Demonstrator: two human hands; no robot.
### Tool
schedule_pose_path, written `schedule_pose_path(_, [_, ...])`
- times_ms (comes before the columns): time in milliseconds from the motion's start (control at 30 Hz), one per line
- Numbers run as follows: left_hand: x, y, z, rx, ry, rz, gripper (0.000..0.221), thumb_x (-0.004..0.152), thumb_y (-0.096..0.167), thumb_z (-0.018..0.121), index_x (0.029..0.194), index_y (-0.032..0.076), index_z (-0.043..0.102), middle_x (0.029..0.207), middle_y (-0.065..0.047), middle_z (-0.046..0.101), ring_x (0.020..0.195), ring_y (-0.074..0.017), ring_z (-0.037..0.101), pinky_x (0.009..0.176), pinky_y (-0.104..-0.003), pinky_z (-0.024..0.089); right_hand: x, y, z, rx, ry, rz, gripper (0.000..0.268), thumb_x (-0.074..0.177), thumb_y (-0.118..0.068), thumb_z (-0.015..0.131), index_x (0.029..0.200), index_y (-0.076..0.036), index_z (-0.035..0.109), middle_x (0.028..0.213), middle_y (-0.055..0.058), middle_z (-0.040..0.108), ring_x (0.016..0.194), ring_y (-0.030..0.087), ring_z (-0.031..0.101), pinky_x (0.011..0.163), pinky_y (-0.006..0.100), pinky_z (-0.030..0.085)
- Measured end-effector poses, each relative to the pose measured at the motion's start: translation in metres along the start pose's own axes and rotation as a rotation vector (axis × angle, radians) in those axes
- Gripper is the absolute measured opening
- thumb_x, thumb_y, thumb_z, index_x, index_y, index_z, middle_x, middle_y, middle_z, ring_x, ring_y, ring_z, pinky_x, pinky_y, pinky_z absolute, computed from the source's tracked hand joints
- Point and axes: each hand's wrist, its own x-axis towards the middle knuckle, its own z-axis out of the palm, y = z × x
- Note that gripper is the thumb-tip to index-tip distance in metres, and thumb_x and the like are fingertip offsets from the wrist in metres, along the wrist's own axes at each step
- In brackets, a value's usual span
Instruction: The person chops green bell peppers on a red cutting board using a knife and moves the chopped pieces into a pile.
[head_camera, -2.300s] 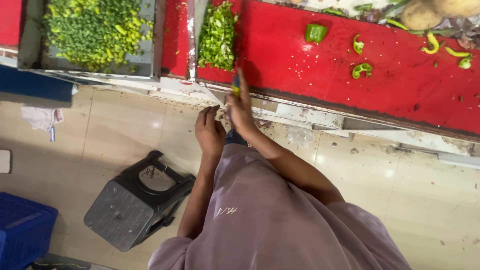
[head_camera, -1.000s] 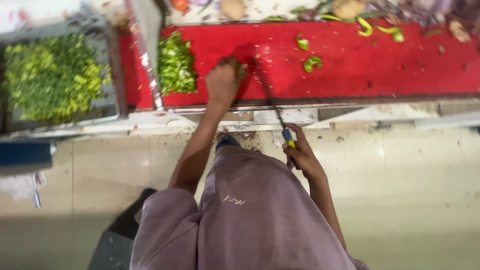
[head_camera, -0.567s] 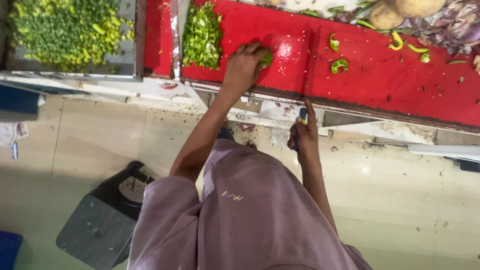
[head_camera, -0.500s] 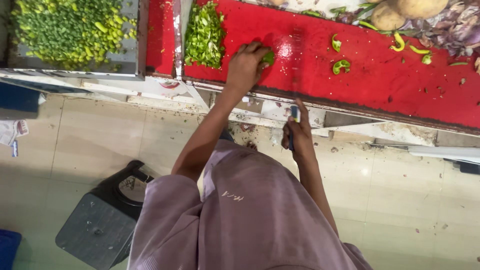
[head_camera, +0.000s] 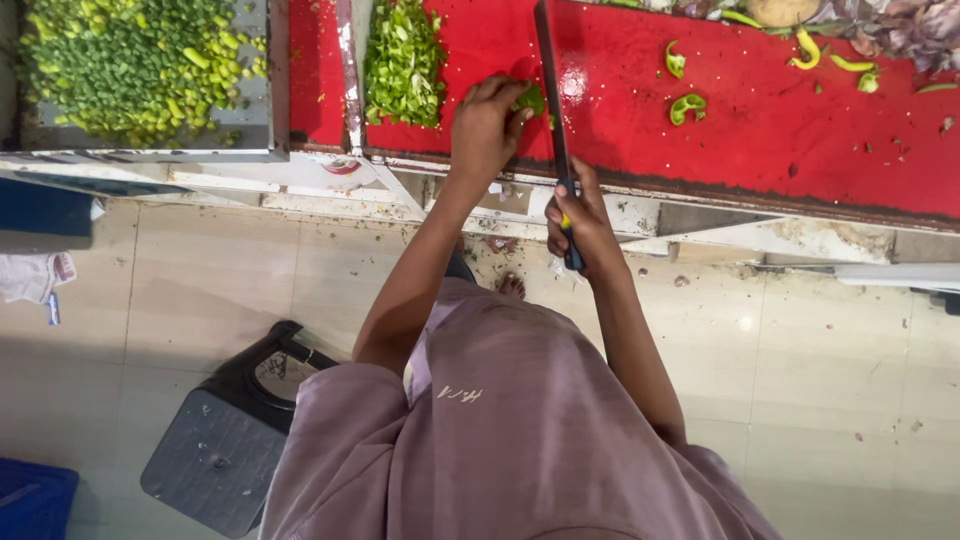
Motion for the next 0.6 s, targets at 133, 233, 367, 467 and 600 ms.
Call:
schedule_pose_path(133, [0.003, 0.000, 0.000, -0.037, 0.015, 0.006, 0.035, 0.084, 0.009, 0.080, 0.118, 0.009, 0.074, 0.115, -0.011, 0.071, 0.102, -0.0342, 0.067, 0.089, -0.044, 0.055, 0.012, -0.018, 0.016, -0.137, -0.032, -0.007, 0.066, 0.108, -0.024, 0.048, 0.167, -0.031, 0.019, 0.074, 0.001, 0.046, 0.045, 0.008, 0.041, 0.042, 0.026, 0.039])
schedule_pose_path(233, [0.004, -0.002, 0.002, -0.060, 0.016, 0.005, 0.034, 0.085, 0.008, 0.080, 0.118, 0.009, 0.074, 0.115, -0.010, 0.070, 0.102, -0.0337, 0.068, 0.090, -0.043, 0.056, 0.022, -0.024, 0.013, -0.140, -0.023, 0.046, 0.068, 0.109, -0.026, 0.048, 0.168, -0.032, 0.016, 0.073, 0.001, 0.046, 0.046, 0.007, 0.042, 0.042, 0.025, 0.040])
schedule_pose_path(367, [0.002, 0.000, 0.003, -0.039, 0.030, -0.002, 0.033, 0.087, 0.011, 0.079, 0.119, 0.009, 0.074, 0.115, -0.010, 0.071, 0.103, -0.0336, 0.068, 0.089, -0.042, 0.057, 0.022, -0.018, 0.001, -0.020, -0.060, 0.041, 0.067, 0.108, -0.032, 0.051, 0.167, -0.030, 0.019, 0.071, 0.001, 0.046, 0.045, 0.008, 0.042, 0.041, 0.025, 0.039])
schedule_pose_path(467, [0.001, 0.003, 0.008, 0.146, 0.033, -0.004, 0.033, 0.088, 0.022, 0.080, 0.118, 0.011, 0.072, 0.109, -0.012, 0.070, 0.100, -0.0342, 0.068, 0.086, -0.045, 0.056, 0.021, -0.002, -0.007, -0.045, 0.009, -0.020, 0.050, 0.107, -0.028, 0.057, 0.152, -0.016, 0.039, 0.073, 0.002, 0.047, 0.047, 0.009, 0.043, 0.042, 0.027, 0.040])
schedule_pose_path(600, [0.001, 0.010, 0.016, 0.288, -0.048, -0.115, 0.040, 0.092, 0.040, 0.080, 0.115, 0.010, 0.069, 0.106, -0.012, 0.069, 0.099, -0.0331, 0.069, 0.086, -0.047, 0.056, 0.018, 0.006, -0.019, 0.015, 0.016, -0.055, 0.031, 0.104, -0.023, 0.060, 0.128, -0.012, 0.043, 0.077, 0.003, 0.052, 0.049, 0.011, 0.046, 0.045, 0.029, 0.043])
